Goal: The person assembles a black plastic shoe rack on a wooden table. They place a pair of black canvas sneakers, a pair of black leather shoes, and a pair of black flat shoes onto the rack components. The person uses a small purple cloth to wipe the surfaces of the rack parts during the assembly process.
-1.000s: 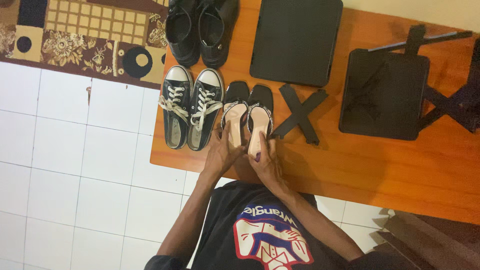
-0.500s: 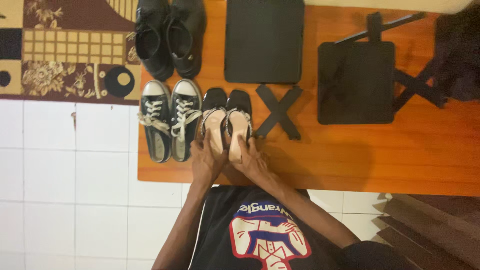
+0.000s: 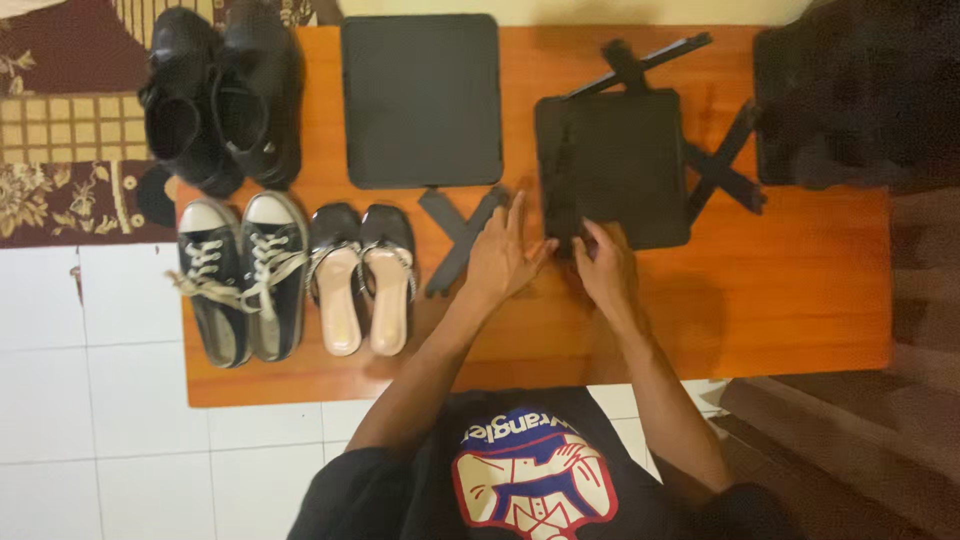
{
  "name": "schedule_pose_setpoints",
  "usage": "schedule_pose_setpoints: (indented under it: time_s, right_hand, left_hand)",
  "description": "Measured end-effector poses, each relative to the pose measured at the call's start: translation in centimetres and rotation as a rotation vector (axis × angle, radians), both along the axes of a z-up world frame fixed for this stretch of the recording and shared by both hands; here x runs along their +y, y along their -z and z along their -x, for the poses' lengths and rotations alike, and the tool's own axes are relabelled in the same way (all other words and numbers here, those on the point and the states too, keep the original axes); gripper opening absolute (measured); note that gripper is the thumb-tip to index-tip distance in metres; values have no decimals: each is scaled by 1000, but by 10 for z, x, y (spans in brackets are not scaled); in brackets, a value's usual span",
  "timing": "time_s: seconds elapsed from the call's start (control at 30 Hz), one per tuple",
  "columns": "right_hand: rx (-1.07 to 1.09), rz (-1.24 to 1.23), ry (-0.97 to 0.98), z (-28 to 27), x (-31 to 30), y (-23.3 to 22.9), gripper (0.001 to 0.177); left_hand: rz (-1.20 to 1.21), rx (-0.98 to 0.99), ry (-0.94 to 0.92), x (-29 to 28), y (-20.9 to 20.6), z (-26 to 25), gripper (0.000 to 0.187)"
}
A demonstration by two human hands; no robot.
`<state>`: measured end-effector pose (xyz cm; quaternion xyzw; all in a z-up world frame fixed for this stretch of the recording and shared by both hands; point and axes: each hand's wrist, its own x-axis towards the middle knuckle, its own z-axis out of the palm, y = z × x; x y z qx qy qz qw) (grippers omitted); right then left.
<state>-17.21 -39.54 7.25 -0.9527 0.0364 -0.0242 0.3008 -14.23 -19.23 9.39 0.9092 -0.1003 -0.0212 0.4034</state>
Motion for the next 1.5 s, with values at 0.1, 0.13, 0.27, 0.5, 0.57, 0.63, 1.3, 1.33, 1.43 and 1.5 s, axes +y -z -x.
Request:
schedule_pose_setpoints:
  time_s: [0.1, 0.13, 0.27, 0.5, 0.57, 0.63, 1.3, 1.33, 1.43, 1.5]
  right_hand:
    - [-42, 79, -122, -40, -16, -4, 38]
    - [-43, 91, -178, -50, -18, -4, 40]
    - [363, 191, -146, -89, -13, 10, 43]
    - [497, 319, -317, -114, -8, 8, 40]
    - [495, 283, -292, -115, -8, 8, 39]
    - [503, 199, -285, -114, -10, 10, 42]
    - [568, 194, -259, -117, -2, -8, 43]
    - [571, 217, -265, -118, -2, -7, 45]
    - [535, 66, -227, -116, -10, 11, 58]
    - [512, -22, -215, -108, -20, 31, 71]
  left_hand:
    - [-14, 11, -26, -42, 15, -36, 100]
    - [-14, 78, -33, -51, 18, -44, 102]
    - [-15, -2, -74, -66, 32, -65, 90]
    - [17, 44, -151, -79, 44, -66, 48]
    - [-48, 116, -147, -79, 44, -68, 53]
    - [-106, 146, -158, -81, 45, -72, 53]
    - [-114, -21, -148, -78, 53, -71, 39]
    - [-70, -32, -156, -78, 44, -71, 39]
    - [-61, -26, -133, -92, 8, -104, 39]
    - [-4, 126, -137, -95, -25, -102, 34]
